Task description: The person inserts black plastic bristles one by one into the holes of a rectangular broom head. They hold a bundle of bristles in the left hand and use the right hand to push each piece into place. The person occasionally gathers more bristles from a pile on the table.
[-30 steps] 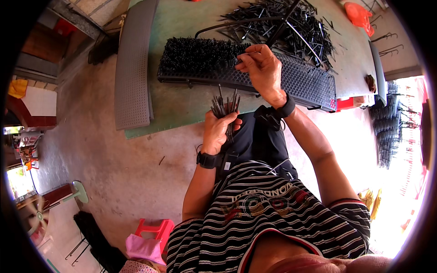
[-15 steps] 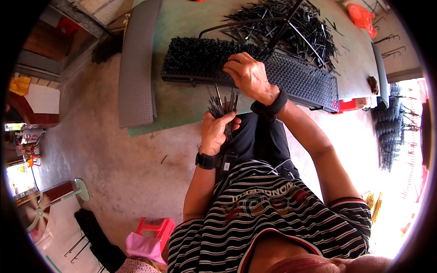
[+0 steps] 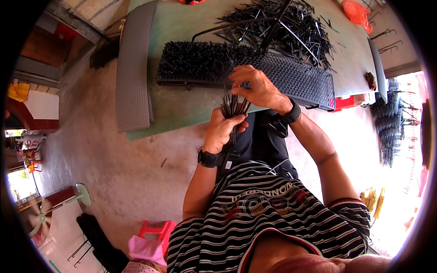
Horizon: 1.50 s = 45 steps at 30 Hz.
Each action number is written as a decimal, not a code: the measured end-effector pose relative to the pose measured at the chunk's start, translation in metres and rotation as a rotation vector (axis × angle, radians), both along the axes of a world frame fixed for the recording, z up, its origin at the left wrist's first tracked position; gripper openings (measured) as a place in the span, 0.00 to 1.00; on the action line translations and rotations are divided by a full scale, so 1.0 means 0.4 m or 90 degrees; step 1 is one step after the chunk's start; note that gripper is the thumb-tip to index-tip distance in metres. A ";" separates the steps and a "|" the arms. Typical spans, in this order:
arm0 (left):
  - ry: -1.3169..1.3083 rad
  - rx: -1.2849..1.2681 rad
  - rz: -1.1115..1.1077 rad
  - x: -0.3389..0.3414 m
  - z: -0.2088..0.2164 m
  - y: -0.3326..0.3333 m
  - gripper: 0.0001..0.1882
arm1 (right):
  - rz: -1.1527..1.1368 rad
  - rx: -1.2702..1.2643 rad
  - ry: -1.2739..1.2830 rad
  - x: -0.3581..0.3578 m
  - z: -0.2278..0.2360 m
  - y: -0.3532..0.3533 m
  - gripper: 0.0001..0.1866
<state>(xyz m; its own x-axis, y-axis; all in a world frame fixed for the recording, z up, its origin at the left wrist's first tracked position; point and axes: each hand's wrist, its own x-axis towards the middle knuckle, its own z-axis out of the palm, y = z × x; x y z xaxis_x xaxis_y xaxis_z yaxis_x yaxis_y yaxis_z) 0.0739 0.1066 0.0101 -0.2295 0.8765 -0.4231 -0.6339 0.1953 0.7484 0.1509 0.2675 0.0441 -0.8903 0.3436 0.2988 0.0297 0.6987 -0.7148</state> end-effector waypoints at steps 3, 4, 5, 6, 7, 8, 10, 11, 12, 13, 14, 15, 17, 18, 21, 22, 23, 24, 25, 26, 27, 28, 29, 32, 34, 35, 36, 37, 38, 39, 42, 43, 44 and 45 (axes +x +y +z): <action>-0.003 -0.010 0.013 -0.004 -0.002 -0.004 0.10 | -0.098 0.000 0.029 -0.001 0.013 -0.015 0.05; -0.003 -0.014 0.016 -0.005 -0.002 -0.005 0.10 | -0.131 -0.002 0.049 -0.004 0.012 -0.022 0.05; -0.010 -0.011 0.019 -0.006 -0.007 -0.004 0.09 | -0.163 -0.003 0.068 -0.008 0.010 -0.029 0.04; -0.017 -0.007 0.021 -0.007 -0.015 -0.002 0.09 | -0.196 -0.006 0.087 -0.010 0.009 -0.033 0.04; -0.023 -0.004 0.024 -0.009 -0.019 0.000 0.08 | -0.220 0.002 0.096 -0.011 0.011 -0.032 0.04; -0.019 -0.004 0.026 -0.012 -0.019 0.000 0.08 | -0.245 0.009 0.105 -0.013 0.014 -0.029 0.04; -0.013 0.000 0.032 -0.018 -0.022 0.000 0.07 | -0.255 0.020 0.104 -0.016 0.014 -0.024 0.04; -0.002 -0.003 0.029 -0.021 -0.026 0.000 0.07 | -0.242 0.023 0.094 -0.016 0.010 -0.021 0.04; 0.008 -0.006 0.026 -0.025 -0.032 0.001 0.07 | -0.230 0.025 0.084 -0.017 0.007 -0.020 0.04; 0.019 -0.009 0.022 -0.028 -0.035 0.003 0.08 | -0.201 -0.056 0.050 -0.018 0.004 -0.021 0.06; 0.016 -0.014 0.025 -0.029 -0.034 0.008 0.08 | -0.203 -0.107 0.002 -0.017 0.006 -0.024 0.06; 0.014 -0.018 0.028 -0.028 -0.030 0.016 0.08 | -0.206 -0.158 -0.046 -0.015 0.012 -0.025 0.06; 0.010 -0.018 0.026 -0.024 -0.027 0.027 0.08 | -0.208 -0.164 0.003 -0.008 -0.019 -0.009 0.06; 0.010 -0.015 0.024 -0.023 -0.029 0.030 0.08 | -0.236 -0.208 0.007 -0.003 -0.012 0.000 0.06; 0.007 -0.022 0.015 -0.021 -0.037 0.032 0.09 | -0.301 -0.272 0.047 0.013 0.014 0.023 0.05; 0.006 -0.026 0.011 -0.020 -0.041 0.035 0.09 | -0.318 -0.281 0.052 0.017 0.018 0.031 0.05; 0.009 -0.026 0.008 -0.021 -0.047 0.038 0.09 | -0.335 -0.290 0.057 0.020 0.023 0.041 0.05; 0.011 -0.027 0.005 -0.020 -0.054 0.042 0.10 | -0.353 -0.300 0.062 0.026 0.025 0.049 0.05; 0.012 -0.028 0.003 -0.020 -0.061 0.046 0.10 | -0.357 -0.303 0.076 0.032 0.024 0.059 0.06; -0.031 -0.010 0.009 -0.019 -0.069 0.053 0.11 | -0.342 -0.325 0.075 0.042 0.025 0.074 0.06; -0.075 0.006 0.015 -0.019 -0.074 0.056 0.11 | -0.327 -0.349 0.075 0.055 0.025 0.088 0.06; -0.119 0.022 0.022 -0.018 -0.075 0.059 0.12 | -0.311 -0.372 0.074 0.063 0.024 0.096 0.06; -0.157 0.026 0.031 -0.017 -0.072 0.064 0.10 | -0.259 -0.392 0.038 0.065 0.022 0.096 0.06; -0.230 0.036 0.043 -0.005 -0.036 0.077 0.07 | -0.106 -0.453 -0.069 0.067 0.007 0.081 0.06; -0.223 0.050 0.042 0.004 -0.028 0.077 0.09 | -0.126 -0.410 -0.080 0.057 -0.012 0.063 0.06; -0.187 0.034 0.052 0.006 -0.030 0.076 0.09 | -0.140 -0.394 -0.081 0.055 -0.014 0.056 0.07; -0.151 0.019 0.062 0.006 -0.033 0.076 0.09 | -0.156 -0.378 -0.081 0.053 -0.017 0.049 0.07; -0.114 0.003 0.071 0.005 -0.037 0.075 0.08 | -0.167 -0.411 -0.075 0.054 -0.022 0.041 0.11; -0.118 0.000 0.090 0.002 -0.040 0.073 0.08 | -0.175 -0.415 -0.052 0.053 -0.027 0.030 0.12; -0.123 -0.002 0.109 -0.001 -0.043 0.072 0.08 | -0.184 -0.419 -0.029 0.052 -0.032 0.016 0.14; -0.151 -0.001 0.167 -0.001 -0.033 0.065 0.08 | -0.182 -0.129 0.093 0.079 -0.035 -0.044 0.17; -0.162 0.001 0.189 -0.003 -0.028 0.061 0.07 | -0.126 -0.005 0.131 0.095 -0.021 -0.059 0.17; -0.182 0.006 0.195 -0.008 -0.035 0.058 0.07 | -0.070 0.120 0.169 0.106 -0.011 -0.069 0.17; -0.202 0.011 0.199 -0.010 -0.045 0.054 0.06 | -0.004 0.186 0.130 0.114 -0.006 -0.080 0.17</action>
<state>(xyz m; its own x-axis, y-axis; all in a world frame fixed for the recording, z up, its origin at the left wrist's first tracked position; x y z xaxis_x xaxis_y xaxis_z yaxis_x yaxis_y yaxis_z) 0.0698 0.1284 -0.0078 -0.3466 0.7933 -0.5006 -0.8589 -0.0538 0.5093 0.1964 0.2357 0.0418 -0.7997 0.2231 0.5575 -0.0880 0.8749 -0.4763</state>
